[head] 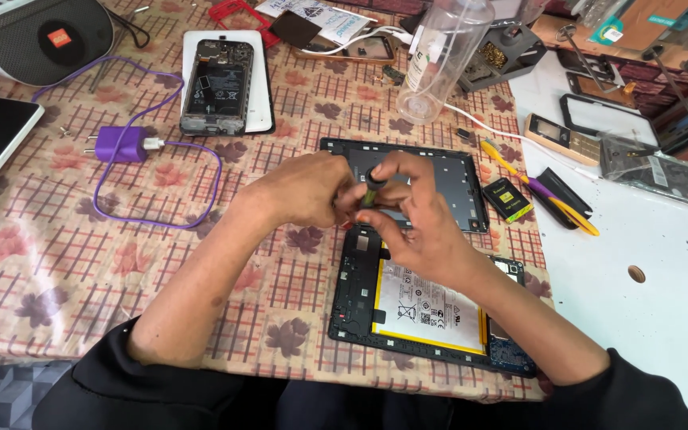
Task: The person uses a screwdriver to remove screws from the back cover of a disassembled tablet. They place the screws on the table and continue unscrewing multiple fasteners around the device's frame.
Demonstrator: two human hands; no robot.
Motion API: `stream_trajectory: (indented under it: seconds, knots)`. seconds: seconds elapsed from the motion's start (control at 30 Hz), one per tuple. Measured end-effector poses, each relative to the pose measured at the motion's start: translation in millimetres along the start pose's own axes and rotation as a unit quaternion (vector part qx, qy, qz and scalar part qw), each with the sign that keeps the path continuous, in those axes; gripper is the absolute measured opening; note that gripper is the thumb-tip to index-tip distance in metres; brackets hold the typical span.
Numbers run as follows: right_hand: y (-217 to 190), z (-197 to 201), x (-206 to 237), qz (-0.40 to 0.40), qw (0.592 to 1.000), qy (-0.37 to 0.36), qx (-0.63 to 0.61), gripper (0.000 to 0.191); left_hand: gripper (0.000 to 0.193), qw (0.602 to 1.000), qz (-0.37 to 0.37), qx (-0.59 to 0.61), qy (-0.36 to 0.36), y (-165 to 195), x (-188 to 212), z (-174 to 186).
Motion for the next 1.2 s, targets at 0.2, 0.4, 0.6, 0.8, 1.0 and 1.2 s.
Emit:
stream_trajectory:
  seconds: [0.2,0.4,0.6,0.8,1.0,1.2]
  knots:
    - [-2,-4,0,-0.007,0.999,0.05,0.009,0.061,0.023,0.995,-0.061,0.062,0.043,3,-1,2]
    - [2,6,-4,-0.057,0.996,0.035,-0.056,0.062,0.021,1.0,-0.005,0.011,-0.003,2,0,3]
    - [15,8,-7,-0.208,0.961,0.08,-0.165,0.063,0.016,0.997,-0.023,0.069,-0.015,6,0,3]
    - [11,16,-9,-0.056,0.993,0.103,-0.032,0.072,0.016,0.997,-0.022,0.074,-0.014,6,2,5]
    - [4,11,-7,-0.096,0.993,0.031,-0.069,0.061,0.018,0.998,-0.014,0.055,-0.008,5,3,5]
    - [-2,10,-8,-0.129,0.989,0.041,-0.057,0.057,0.038,0.998,-0.03,0.036,-0.047,7,2,5]
Point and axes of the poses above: each hand's wrist, its own x-axis away from the middle knuckle, its own z-axis out of the back of the hand, y = z × x, the point moved 3 cm from there along -x, towards the middle knuckle, and after that the axes turned 13 degrees about y, right-handed, at the moved point
